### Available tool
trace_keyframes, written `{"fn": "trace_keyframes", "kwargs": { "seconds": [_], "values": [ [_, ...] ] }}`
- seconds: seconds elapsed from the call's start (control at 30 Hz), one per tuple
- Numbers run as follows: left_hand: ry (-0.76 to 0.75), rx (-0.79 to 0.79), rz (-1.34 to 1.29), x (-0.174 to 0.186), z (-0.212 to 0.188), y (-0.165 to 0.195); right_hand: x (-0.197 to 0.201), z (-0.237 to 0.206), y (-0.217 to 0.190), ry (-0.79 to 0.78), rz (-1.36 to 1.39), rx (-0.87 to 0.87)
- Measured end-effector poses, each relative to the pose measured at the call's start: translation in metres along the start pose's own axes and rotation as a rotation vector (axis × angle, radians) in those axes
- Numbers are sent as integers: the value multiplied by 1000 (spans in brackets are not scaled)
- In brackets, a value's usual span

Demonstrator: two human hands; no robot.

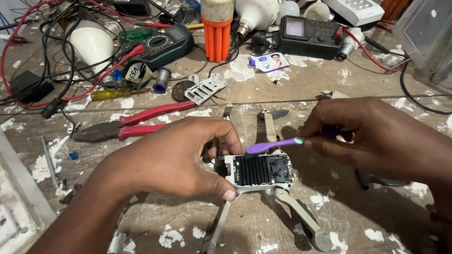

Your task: The person removes the top shell from a small drone and brushes dust off its internal components with a toothbrush. They then unscrew parts with a screwdriver, use tweezers on the internals, and scrape the drone body with a flat blade.

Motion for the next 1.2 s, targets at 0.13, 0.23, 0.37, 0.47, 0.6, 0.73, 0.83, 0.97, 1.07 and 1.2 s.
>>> {"fn": "trace_keyframes", "kwargs": {
  "seconds": [0.13,0.23,0.37,0.47,0.6,0.73,0.83,0.97,1.07,1.2],
  "values": [
    [-11,28,17,0,0,0,2,-3,3,-49,-9,-226],
    [-20,58,16,0,0,-1,1,-7,1,-234,68,-354],
    [-10,21,-1,0,0,-2,-2,-4,4,-164,-1,-419],
    [-3,11,11,0,1,-1,3,-3,-3,36,-77,-35],
    [-23,36,4,1,1,-1,3,-9,5,-168,167,-316],
    [-20,48,-1,1,1,0,-1,-9,7,-259,148,-459],
    [-20,65,0,0,0,0,1,-9,7,-138,48,-234],
    [-23,93,5,0,-1,0,5,-8,10,18,-75,-13],
    [-20,61,5,0,0,1,5,-12,12,-46,45,-98],
    [-20,37,2,0,0,-1,-2,-10,14,-186,80,-331]
  ]
}}
Point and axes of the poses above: each hand's wrist, its own z-axis towards the middle knuckle, its own x-axis out of the back of the hand, y = z × x, the point moved 3 cm from there along z, towards the middle knuckle, and after that the axes turned 14 degrees about -y, right-handed, at the moved point
